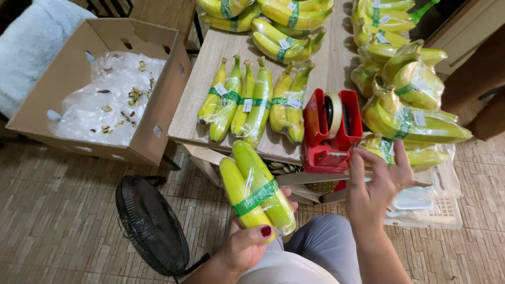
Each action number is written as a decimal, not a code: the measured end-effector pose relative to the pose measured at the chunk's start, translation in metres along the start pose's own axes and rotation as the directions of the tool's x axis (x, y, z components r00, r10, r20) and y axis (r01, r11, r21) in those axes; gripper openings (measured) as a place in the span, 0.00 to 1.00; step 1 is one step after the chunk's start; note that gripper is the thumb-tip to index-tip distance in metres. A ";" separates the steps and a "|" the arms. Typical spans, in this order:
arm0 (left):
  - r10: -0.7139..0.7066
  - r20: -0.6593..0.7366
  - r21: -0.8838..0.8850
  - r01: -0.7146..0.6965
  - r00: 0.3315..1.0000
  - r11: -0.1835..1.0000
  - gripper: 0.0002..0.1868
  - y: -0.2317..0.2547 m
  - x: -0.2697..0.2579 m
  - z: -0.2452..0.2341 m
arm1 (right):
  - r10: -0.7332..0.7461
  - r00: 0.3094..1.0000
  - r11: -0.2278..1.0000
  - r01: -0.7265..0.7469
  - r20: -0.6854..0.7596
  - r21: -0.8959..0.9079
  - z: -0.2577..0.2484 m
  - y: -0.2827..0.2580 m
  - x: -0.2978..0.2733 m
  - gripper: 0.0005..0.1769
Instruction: Wrapping bunches of bananas in plastic film and applying green adhesive tape using a manual tape dispenser to secure the packaging.
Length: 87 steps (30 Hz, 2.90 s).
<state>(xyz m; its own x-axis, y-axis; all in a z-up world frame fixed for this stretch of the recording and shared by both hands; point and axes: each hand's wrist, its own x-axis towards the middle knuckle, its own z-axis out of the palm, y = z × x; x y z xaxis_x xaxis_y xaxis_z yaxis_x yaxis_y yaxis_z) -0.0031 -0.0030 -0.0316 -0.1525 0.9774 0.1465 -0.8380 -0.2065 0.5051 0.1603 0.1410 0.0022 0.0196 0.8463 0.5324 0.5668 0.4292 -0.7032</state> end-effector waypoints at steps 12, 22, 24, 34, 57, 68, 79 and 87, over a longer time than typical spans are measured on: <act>-0.035 0.007 0.070 0.034 0.999 0.997 0.43 0.008 0.002 0.008 | 0.449 0.878 0.869 -0.473 0.167 0.147 0.000 -0.046 0.024 0.12; 0.057 0.126 -0.009 -0.057 0.990 0.998 0.40 0.010 0.025 0.007 | 0.272 0.949 0.962 -0.268 0.160 -0.050 -0.009 0.018 -0.035 0.09; 0.069 0.134 0.008 -0.071 0.989 0.997 0.41 0.011 0.028 0.008 | 0.123 0.950 0.974 -0.172 0.286 0.150 -0.025 0.004 -0.040 0.10; 0.065 0.080 0.121 -0.075 0.995 0.990 0.40 -0.005 0.024 0.004 | -0.493 0.771 0.861 0.499 0.404 0.098 -0.033 -0.058 -0.030 0.08; -0.145 0.317 -0.190 0.213 0.937 0.958 0.49 0.000 0.016 0.003 | -0.058 0.650 0.352 -0.697 0.758 0.624 0.008 0.033 -0.058 0.16; -0.046 0.191 -0.150 0.076 0.980 0.986 0.42 0.001 0.013 0.005 | 0.221 0.969 0.940 -0.181 0.110 -0.290 0.030 0.001 0.029 0.25; 0.010 0.057 -0.023 -0.009 0.998 1.000 0.48 0.003 0.024 0.002 | 0.347 0.927 0.924 -0.364 0.145 0.117 -0.005 -0.045 0.002 0.15; 0.011 0.080 -0.069 -0.005 0.997 0.998 0.47 -0.001 0.032 -0.009 | -0.141 0.975 0.977 0.108 0.175 0.186 -0.023 -0.007 -0.034 0.10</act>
<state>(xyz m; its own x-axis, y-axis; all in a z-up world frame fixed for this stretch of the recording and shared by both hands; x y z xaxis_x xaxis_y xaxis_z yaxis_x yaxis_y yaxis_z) -0.0115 0.0287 -0.0351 -0.1190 0.9683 0.2196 -0.8714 -0.2079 0.4444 0.1752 0.1018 -0.0003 -0.2045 0.8194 0.5355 0.4021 0.5690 -0.7173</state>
